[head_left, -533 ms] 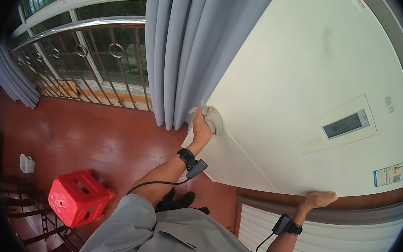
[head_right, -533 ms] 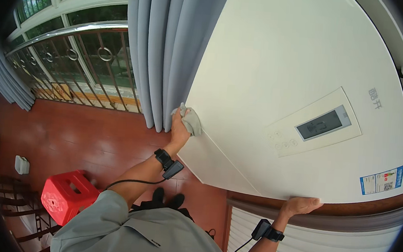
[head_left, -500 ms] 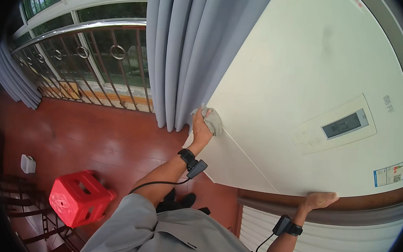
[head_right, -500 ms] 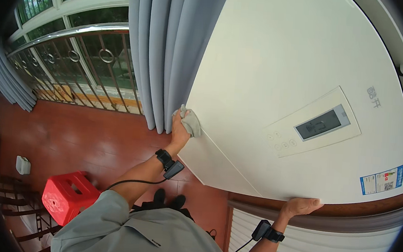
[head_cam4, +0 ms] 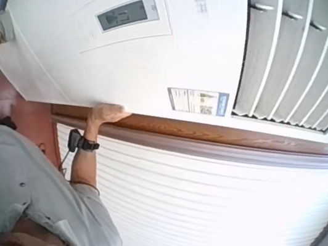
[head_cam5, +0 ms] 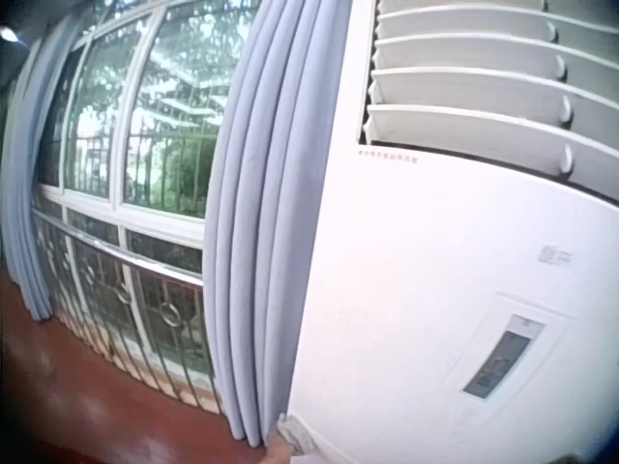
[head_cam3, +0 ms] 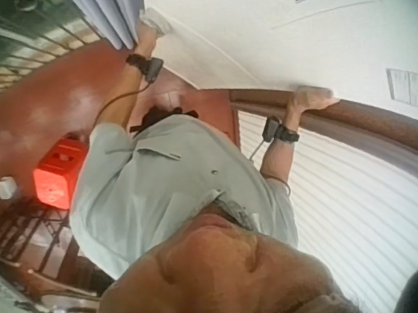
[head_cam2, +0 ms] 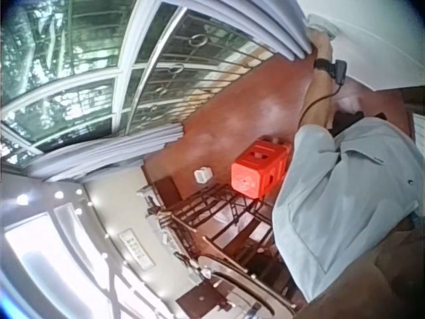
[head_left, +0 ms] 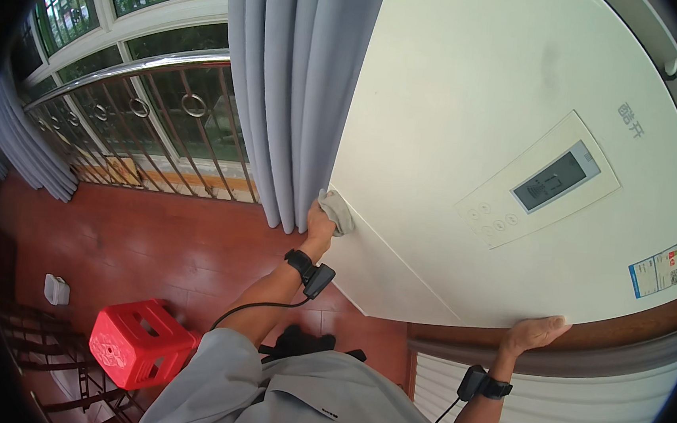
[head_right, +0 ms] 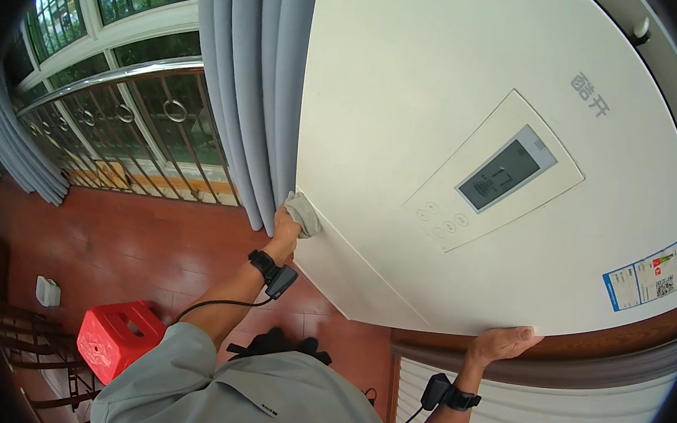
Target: Cleaning the exterior of a floor-standing air conditioning unit with a cloth.
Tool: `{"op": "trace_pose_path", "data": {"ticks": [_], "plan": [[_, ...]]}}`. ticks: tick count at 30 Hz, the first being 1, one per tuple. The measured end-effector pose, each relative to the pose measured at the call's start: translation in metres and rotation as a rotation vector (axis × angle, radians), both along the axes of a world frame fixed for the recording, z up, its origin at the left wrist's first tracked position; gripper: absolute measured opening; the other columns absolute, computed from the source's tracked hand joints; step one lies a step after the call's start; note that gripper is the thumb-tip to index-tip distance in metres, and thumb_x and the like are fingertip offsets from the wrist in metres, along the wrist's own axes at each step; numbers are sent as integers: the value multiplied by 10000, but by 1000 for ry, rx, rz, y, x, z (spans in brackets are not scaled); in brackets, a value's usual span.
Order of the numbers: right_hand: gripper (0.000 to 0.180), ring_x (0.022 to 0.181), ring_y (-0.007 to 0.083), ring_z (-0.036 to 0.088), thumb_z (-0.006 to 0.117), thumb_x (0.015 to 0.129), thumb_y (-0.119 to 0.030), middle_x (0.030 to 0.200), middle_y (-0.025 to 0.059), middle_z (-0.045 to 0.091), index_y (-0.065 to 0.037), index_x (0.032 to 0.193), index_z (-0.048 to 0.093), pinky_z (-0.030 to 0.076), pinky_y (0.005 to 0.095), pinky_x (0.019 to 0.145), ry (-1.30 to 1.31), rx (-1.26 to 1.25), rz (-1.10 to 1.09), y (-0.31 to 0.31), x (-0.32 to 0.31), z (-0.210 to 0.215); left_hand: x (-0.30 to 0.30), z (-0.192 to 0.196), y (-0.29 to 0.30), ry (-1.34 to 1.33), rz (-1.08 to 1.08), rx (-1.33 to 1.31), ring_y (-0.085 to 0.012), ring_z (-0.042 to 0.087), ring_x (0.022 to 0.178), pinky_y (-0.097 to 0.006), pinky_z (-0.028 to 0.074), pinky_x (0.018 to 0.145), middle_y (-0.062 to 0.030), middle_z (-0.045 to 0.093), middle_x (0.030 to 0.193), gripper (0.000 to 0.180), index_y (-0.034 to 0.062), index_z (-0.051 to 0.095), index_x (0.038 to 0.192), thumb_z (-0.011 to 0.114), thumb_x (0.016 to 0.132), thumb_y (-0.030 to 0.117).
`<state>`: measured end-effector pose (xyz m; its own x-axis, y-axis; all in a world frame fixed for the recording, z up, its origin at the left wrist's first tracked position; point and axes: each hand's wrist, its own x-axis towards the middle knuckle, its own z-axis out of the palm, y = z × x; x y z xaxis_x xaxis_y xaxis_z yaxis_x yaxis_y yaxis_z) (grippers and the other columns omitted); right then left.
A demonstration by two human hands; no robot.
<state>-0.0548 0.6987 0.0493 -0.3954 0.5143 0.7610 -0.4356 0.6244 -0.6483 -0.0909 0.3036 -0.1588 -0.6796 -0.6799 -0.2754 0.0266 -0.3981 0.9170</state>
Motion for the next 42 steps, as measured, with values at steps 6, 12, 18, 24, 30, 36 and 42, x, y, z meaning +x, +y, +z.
{"op": "trace_pose_path", "data": {"ticks": [6,12,18,24,30,36,42], "plan": [[815,1136,288,504,326,1009,-646,1254,225,484,101,1327,394,417,384,989,3,-63,97,-8,-3,0,-1,52,-15,51,5,-244,-286,594,1104,-366,464,949,-193,630,1182,503,-39,531,1318,595,993,340],[782,1137,288,509,324,1026,-610,1270,232,480,106,1335,389,424,381,985,20,-34,140,-4,-1,0,11,121,3,28,52,-636,-340,563,1160,-398,443,989,-237,591,1229,556,-40,522,1333,570,998,401],[797,1172,291,503,338,1028,-601,1338,242,464,107,1393,347,411,373,1007,-9,-75,161,-3,2,-3,9,107,-3,70,-9,-541,-339,562,1152,-392,430,997,-225,578,1243,547,-25,534,1317,514,1016,430],[782,1194,286,496,328,1041,-574,1367,243,458,109,1422,325,404,373,1020,-5,-93,189,-7,-1,-5,-4,51,-15,5,66,-439,-321,580,1075,-379,431,977,-189,604,1142,550,-12,578,1228,433,1034,481],[747,1144,296,523,304,1052,-556,1313,241,503,115,1368,395,430,383,989,-47,-32,64,11,2,-12,-3,29,-15,-92,-56,-237,-345,601,1123,-406,445,971,-205,645,1161,563,-1,595,1222,424,1031,501],[688,1007,315,540,257,1067,-513,1179,236,569,114,1197,508,477,413,917,-105,-65,-320,5,7,7,2,-18,-22,-160,-127,-204,-334,617,1089,-385,459,937,-202,672,1086,564,-2,612,1191,418,1033,504],[823,1194,358,538,227,1025,-606,1366,259,504,117,1352,447,470,479,1024,-196,-257,-248,-38,19,43,11,-55,-34,-10,-273,60,-257,626,974,-345,468,877,-155,682,1012,476,8,635,1117,463,1033,444]]}}
